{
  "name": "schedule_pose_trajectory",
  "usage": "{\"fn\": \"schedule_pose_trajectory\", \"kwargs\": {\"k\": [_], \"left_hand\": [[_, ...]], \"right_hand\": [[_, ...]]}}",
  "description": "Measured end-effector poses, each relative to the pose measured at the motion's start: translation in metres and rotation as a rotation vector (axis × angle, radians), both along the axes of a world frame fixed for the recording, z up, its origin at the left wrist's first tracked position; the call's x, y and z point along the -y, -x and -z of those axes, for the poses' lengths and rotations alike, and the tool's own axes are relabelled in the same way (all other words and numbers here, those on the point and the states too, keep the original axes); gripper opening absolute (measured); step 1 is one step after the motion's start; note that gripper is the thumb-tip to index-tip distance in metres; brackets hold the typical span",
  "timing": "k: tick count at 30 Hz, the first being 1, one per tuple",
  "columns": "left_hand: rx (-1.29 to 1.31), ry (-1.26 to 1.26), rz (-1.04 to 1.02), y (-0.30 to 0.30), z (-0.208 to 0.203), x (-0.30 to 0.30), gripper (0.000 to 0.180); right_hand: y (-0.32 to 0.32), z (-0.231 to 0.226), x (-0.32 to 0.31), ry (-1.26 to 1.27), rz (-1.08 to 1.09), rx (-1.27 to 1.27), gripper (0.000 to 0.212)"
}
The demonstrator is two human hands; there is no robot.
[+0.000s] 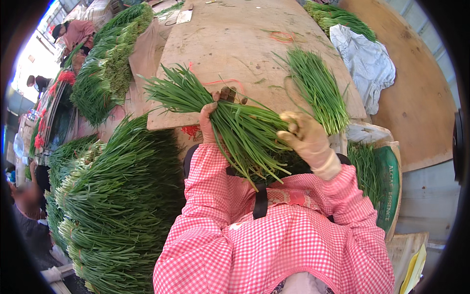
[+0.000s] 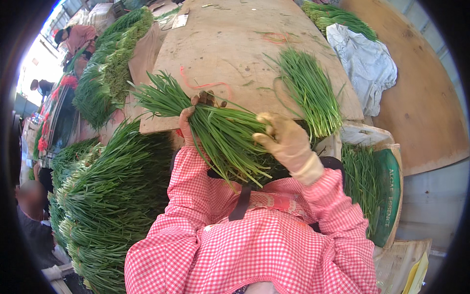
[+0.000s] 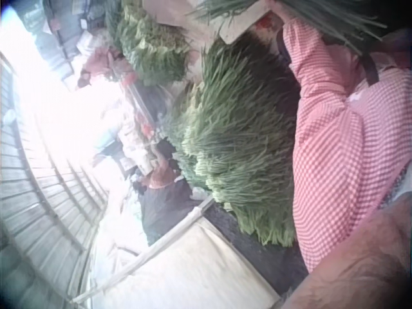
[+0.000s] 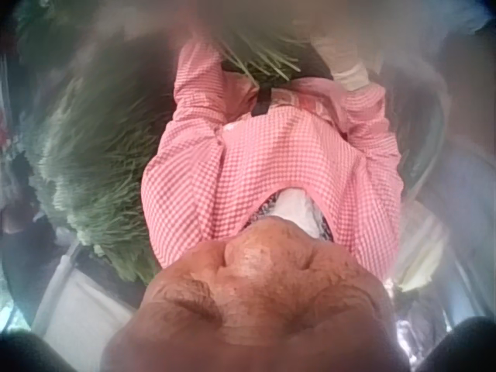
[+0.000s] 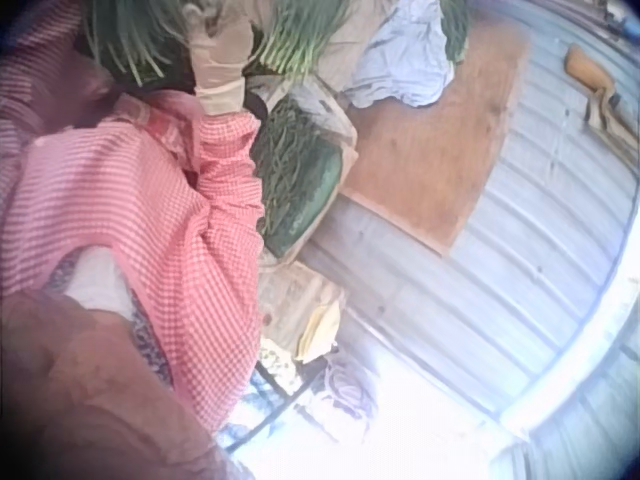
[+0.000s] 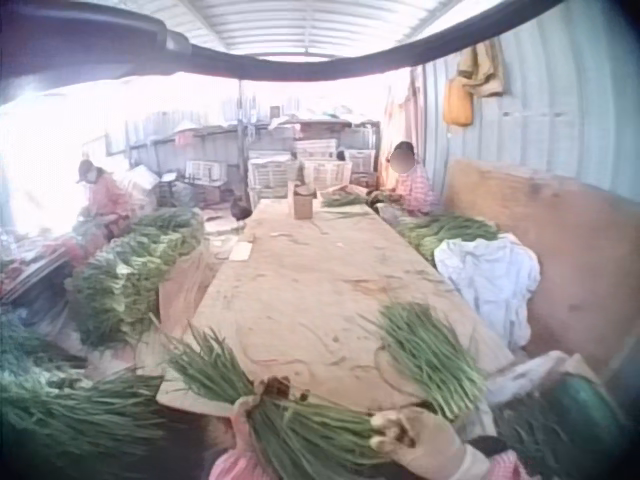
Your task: The person bundles green chives by hand, ties each bundle with a red string, and places the finished bundles into a plastic basket.
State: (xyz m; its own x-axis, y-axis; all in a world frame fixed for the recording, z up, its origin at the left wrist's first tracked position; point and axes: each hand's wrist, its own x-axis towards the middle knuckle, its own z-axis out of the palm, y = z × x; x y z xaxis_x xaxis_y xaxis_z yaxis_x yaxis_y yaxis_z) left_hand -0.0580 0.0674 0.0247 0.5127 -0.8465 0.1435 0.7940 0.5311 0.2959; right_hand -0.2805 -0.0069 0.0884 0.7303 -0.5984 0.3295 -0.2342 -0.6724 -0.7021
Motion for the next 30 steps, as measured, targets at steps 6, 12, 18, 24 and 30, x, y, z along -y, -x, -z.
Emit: {"fn": "schedule_pose_trajectory", "kwargs": {"k": [6, 12, 18, 24, 30], "left_hand": [[0.022, -0.045, 0.058, -0.002, 0.0, -0.007, 0.022], [-0.012, 0.0, 0.075, 0.0, -0.009, -0.01, 0.032], [-0.104, 0.053, -0.05, -0.001, -0.009, -0.01, 0.026], [-0.021, 0.179, 0.049, 0.0, -0.005, -0.009, 0.02], [0.058, 0.217, 0.204, 0.006, 0.0, -0.008, 0.025]], "right_hand": [[-0.023, 0.026, 0.009, -0.288, -0.07, 0.205, 0.019], [0.011, 0.0, 0.014, -1.061, -0.04, 0.315, 0.016], [0.074, 0.002, 0.014, -1.257, -0.318, 0.778, 0.023], [0.126, 0.004, 0.029, -0.701, -0.056, -0.444, 0.028], [0.076, -0.002, 0.046, -0.397, -0.063, -0.245, 0.046]]}}
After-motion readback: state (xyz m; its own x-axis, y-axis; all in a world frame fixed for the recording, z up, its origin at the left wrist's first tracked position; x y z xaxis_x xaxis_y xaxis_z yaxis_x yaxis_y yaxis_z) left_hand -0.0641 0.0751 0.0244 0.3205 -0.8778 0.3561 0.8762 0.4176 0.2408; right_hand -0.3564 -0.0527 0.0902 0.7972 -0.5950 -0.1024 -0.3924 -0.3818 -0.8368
